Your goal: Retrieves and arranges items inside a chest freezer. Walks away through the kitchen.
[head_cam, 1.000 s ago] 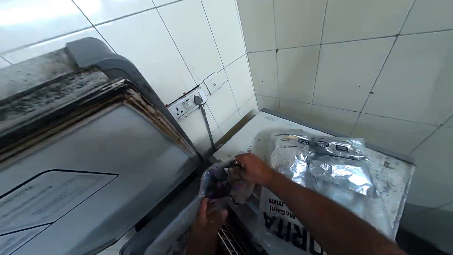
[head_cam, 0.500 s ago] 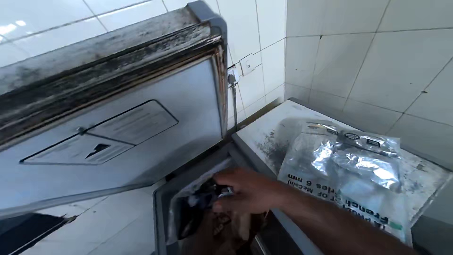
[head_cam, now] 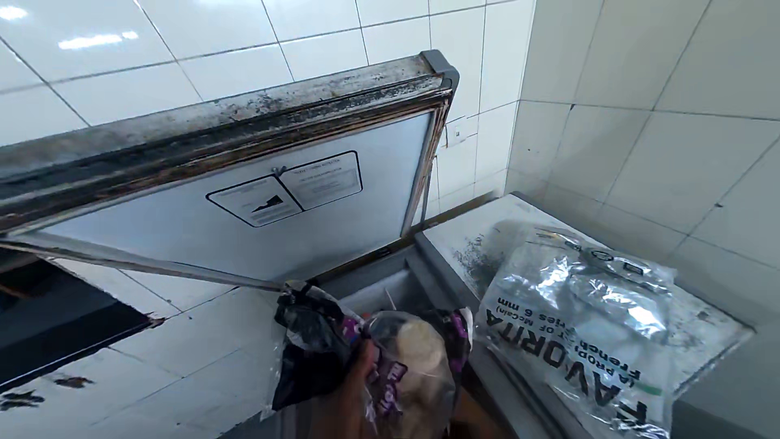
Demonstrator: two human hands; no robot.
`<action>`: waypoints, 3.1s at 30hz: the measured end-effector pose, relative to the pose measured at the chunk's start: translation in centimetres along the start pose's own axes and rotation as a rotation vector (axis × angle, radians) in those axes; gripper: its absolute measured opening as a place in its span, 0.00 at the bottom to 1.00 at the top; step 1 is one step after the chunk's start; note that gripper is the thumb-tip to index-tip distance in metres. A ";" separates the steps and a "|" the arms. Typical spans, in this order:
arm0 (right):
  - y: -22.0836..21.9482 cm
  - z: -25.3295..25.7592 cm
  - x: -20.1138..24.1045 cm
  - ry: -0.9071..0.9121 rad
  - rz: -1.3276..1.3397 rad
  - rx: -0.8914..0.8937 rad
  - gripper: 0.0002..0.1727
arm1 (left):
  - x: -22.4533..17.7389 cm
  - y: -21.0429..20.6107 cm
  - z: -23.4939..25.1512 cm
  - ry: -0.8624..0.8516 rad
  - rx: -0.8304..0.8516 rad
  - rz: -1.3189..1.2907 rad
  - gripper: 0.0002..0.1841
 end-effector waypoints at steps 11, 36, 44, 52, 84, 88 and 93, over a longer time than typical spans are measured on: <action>-0.2 -0.9 -0.1 0.024 0.103 -0.048 0.14 | 1.8 4.6 -1.5 0.091 0.131 0.047 0.08; 1.0 0.6 -0.1 0.024 0.042 -0.182 0.41 | 6.4 5.8 0.0 0.121 0.100 -0.072 0.08; 1.9 1.8 -0.4 0.008 0.026 -0.241 0.29 | 8.9 7.7 -0.9 0.374 0.362 -0.221 0.09; 1.5 2.4 -0.2 -0.186 -0.025 -0.198 0.30 | 8.9 7.0 -0.5 0.229 -0.077 -0.135 0.16; 6.8 2.9 -0.4 0.038 -0.177 -0.131 0.18 | 10.8 8.7 0.9 0.358 -0.181 -0.172 0.26; 7.7 3.4 -1.6 0.027 -0.348 -0.192 0.14 | 10.9 9.1 0.9 0.342 -0.134 -0.209 0.26; 9.1 3.9 -1.7 -0.077 -0.484 -0.179 0.09 | 10.7 9.1 0.9 0.341 -0.134 -0.184 0.25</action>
Point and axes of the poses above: each hand's wrist, its own z-axis towards the middle knuckle, its own y-axis out of the back of the hand, x = y × z, the point moved 1 cm from there along z, towards the middle knuckle, and after that the axes turned 2 degrees about -y, right-handed, at the moved point
